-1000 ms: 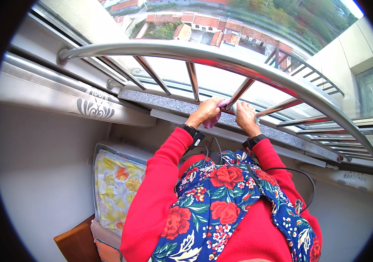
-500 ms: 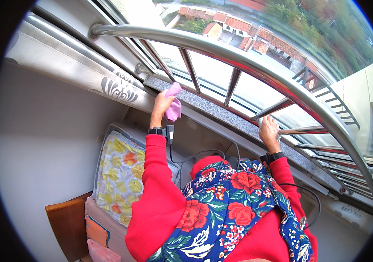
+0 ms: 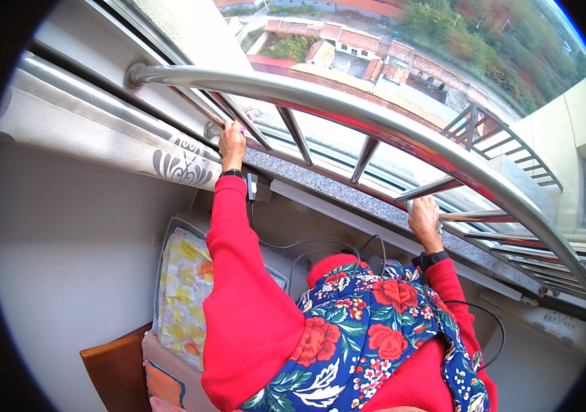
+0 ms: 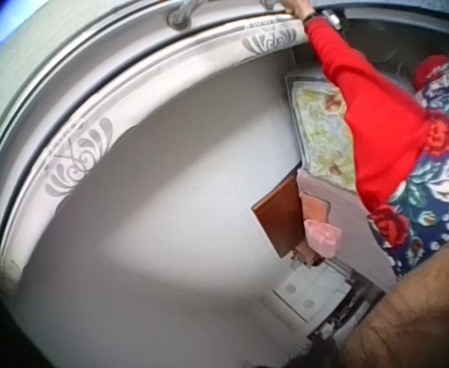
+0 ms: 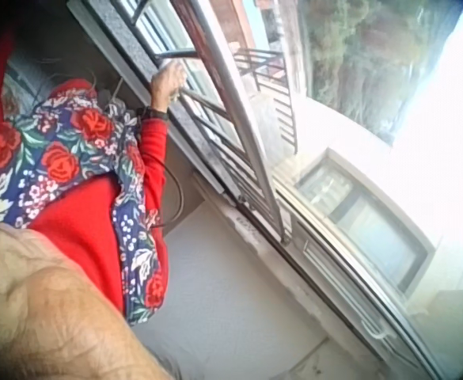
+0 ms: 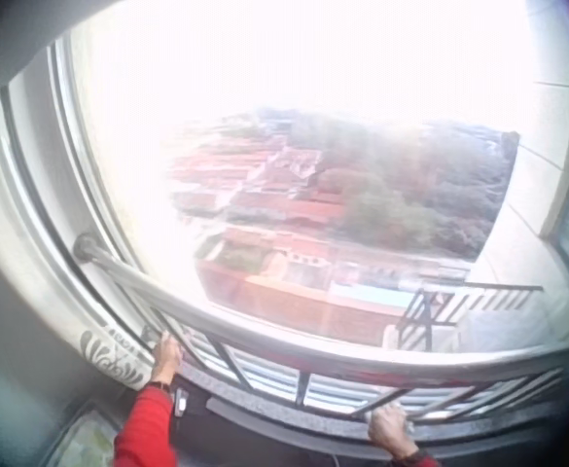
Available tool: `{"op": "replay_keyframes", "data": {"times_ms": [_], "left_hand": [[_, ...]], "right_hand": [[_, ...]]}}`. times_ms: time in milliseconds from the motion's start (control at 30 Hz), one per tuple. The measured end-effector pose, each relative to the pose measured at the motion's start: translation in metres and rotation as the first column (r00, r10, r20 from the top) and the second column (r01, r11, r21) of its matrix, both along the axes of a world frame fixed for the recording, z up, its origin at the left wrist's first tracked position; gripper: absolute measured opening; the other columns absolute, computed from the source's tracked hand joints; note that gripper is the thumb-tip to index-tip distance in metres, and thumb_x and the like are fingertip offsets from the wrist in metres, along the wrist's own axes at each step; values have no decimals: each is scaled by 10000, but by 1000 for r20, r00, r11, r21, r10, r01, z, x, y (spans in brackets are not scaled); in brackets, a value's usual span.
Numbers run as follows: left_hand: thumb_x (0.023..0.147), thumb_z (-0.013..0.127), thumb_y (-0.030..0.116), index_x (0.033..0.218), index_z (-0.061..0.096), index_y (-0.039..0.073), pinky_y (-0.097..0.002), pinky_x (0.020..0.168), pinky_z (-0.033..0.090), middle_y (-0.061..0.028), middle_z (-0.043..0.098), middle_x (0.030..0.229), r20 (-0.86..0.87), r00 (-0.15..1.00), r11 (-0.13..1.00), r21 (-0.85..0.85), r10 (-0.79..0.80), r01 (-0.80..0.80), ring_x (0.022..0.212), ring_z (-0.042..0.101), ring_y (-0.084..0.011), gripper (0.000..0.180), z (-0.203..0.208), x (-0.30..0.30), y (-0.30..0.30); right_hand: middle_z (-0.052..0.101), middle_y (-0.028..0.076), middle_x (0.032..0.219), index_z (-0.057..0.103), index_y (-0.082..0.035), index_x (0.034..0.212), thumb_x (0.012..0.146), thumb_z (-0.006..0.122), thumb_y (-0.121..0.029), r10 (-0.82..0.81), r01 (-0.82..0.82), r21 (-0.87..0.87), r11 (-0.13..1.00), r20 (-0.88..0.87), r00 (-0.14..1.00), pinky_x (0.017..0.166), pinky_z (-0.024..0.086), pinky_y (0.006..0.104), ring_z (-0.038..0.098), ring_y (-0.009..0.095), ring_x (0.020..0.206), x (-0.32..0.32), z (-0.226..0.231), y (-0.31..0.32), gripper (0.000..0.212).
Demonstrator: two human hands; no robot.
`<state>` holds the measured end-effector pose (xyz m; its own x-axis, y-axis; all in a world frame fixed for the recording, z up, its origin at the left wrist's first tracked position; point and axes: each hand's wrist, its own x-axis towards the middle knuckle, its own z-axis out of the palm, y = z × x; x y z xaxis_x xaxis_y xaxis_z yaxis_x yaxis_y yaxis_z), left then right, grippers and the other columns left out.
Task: The person wipes a curved metal balcony railing using two cloths, one in each hand, moving along the length of the railing and around its curve. The person alternates between wiping the top and sides of the railing while maintaining a steady pace.
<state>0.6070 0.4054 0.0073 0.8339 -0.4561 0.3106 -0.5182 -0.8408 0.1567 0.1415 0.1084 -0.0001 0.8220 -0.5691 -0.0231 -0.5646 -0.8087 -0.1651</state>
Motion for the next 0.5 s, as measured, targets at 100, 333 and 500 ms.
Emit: {"op": "replay_keyframes", "data": {"times_ms": [100, 333, 500], "left_hand": [[912, 507, 158, 969, 627, 85, -519, 737, 525, -184, 633, 1003, -118, 993, 993, 121, 9, 6, 851, 655, -416, 152, -9, -1, -4], [807, 702, 391, 911, 711, 90, -337, 657, 476, -64, 677, 768, -546, 819, 982, -150, -178, 113, 693, 616, -183, 319, -26, 7, -12], [740, 527, -36, 1081, 671, -6, -290, 724, 509, -71, 686, 900, -590, 721, 795, -600, -364, -90, 813, 631, -145, 371, -42, -16, 15]], "right_hand": [[548, 186, 1127, 561, -9, 1155, 704, 592, 10, 9, -9, -9, 1000, 11, 1000, 865, 433, 493, 553, 374, 1018, 0, 0, 0, 452], [551, 184, 1146, 560, -6, 1167, 702, 593, 15, -6, 7, 14, 1000, -37, 999, 867, 436, 492, 552, 381, 1038, 1, 0, -2, 467], [555, 186, 1135, 562, -10, 1166, 695, 605, 14, 9, -9, 6, 1000, 23, 1000, 861, 437, 489, 550, 376, 1043, 0, 3, -1, 474]]}}
